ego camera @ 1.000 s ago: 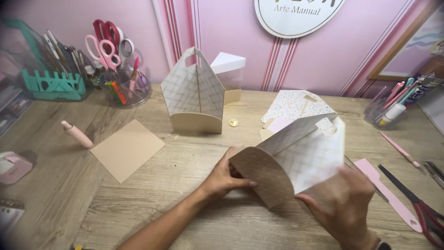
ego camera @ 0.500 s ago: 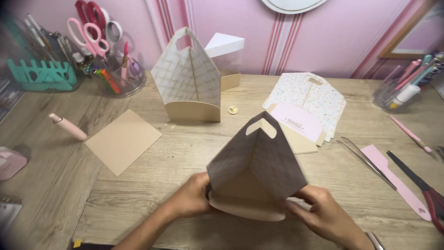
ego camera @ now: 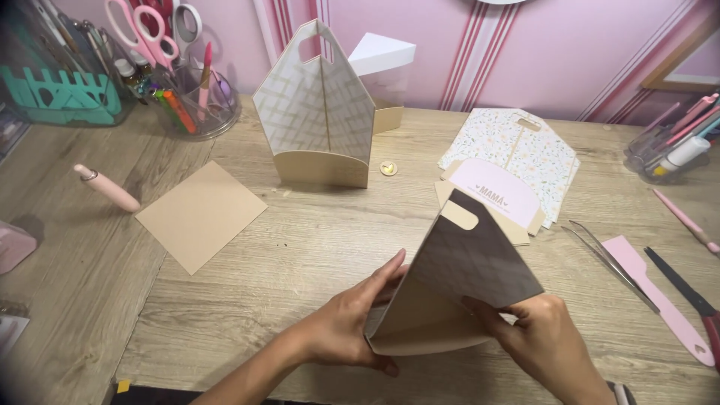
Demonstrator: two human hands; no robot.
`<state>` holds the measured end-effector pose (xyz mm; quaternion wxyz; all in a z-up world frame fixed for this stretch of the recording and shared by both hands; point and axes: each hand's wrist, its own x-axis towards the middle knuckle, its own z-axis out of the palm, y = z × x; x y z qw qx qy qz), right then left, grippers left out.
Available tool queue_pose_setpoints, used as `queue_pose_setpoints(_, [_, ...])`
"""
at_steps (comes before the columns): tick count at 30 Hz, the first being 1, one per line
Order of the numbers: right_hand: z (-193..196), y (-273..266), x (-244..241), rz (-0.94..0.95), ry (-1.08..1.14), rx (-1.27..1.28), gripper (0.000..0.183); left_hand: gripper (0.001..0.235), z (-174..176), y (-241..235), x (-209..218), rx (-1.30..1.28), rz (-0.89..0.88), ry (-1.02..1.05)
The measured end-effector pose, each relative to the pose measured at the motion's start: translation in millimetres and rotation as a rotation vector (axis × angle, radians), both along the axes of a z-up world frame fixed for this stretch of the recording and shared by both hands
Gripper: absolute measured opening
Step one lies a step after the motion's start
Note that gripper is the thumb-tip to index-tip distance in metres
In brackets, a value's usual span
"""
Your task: The person assembles a small paper gift bag by folding a beige cardboard piece, applying glue to its edges, and attaching a patterned paper front panel. They press the glued edges to secure the bag shape and handle the finished bag.
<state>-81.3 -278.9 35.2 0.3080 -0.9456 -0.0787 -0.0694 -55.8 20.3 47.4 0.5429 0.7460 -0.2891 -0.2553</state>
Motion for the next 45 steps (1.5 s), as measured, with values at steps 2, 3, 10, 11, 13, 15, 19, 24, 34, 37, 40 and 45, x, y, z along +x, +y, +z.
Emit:
queue_pose_setpoints(2, [3, 0, 3, 0.0, 0.02, 0.015, 0.03, 0.141, 3, -1, 3, 0.057, -0.041, -0.022])
queue_pose_setpoints(3, [5, 0, 4, 0.0, 0.02, 0.013, 0.03, 0.141, 2, 0, 4, 0.055, -0.04, -0.022])
queue_pose_setpoints(10, [2, -6, 1, -0.097, 0.152, 0.058, 0.022, 0.135, 6, 10, -11, 0.005, 0.044, 0.012])
queue_pose_setpoints(11, [0, -9, 1, -0.131, 0.165, 0.043, 0.026, 0.13, 7, 12, -15, 0.122, 0.141, -0.001])
queue_pose_setpoints(13, [-6, -18, 1, -0.163, 0.325, 0.085, 0.019, 0.108, -13, 14, -34, 0.125, 0.274, -0.165])
queue_pose_setpoints(15, [-11, -26, 1, -0.193, 0.484, 0.128, 0.026, 0.089, -31, 12, -50, 0.131, 0.41, -0.331])
queue_pose_setpoints(19, [-33, -35, -6, 0.101, 0.366, -0.112, 0.064, 0.051, -56, 5, -66, -0.001, 0.651, -0.586])
queue_pose_setpoints(24, [-81, -56, -16, -0.022, 0.251, -0.184, 0.047, 0.038, -48, 7, -61, -0.021, 0.573, -0.536])
queue_pose_setpoints(34, [-42, -22, -8, 0.197, -0.104, -0.032, 0.083, 0.053, -56, 4, -62, 0.055, 0.624, -0.577])
queue_pose_setpoints(37, [-59, -27, -12, 0.142, -0.109, 0.024, 0.063, 0.054, -58, 0, -63, -0.017, 0.686, -0.573])
queue_pose_setpoints(40, [-78, -25, -23, -0.054, -0.008, 0.119, 0.031, 0.042, -56, -4, -67, -0.086, 0.742, -0.561])
queue_pose_setpoints(45, [-93, -8, -42, -0.22, -0.212, 0.182, 0.044, 0.034, -46, -16, -66, -0.1, 0.818, -0.564])
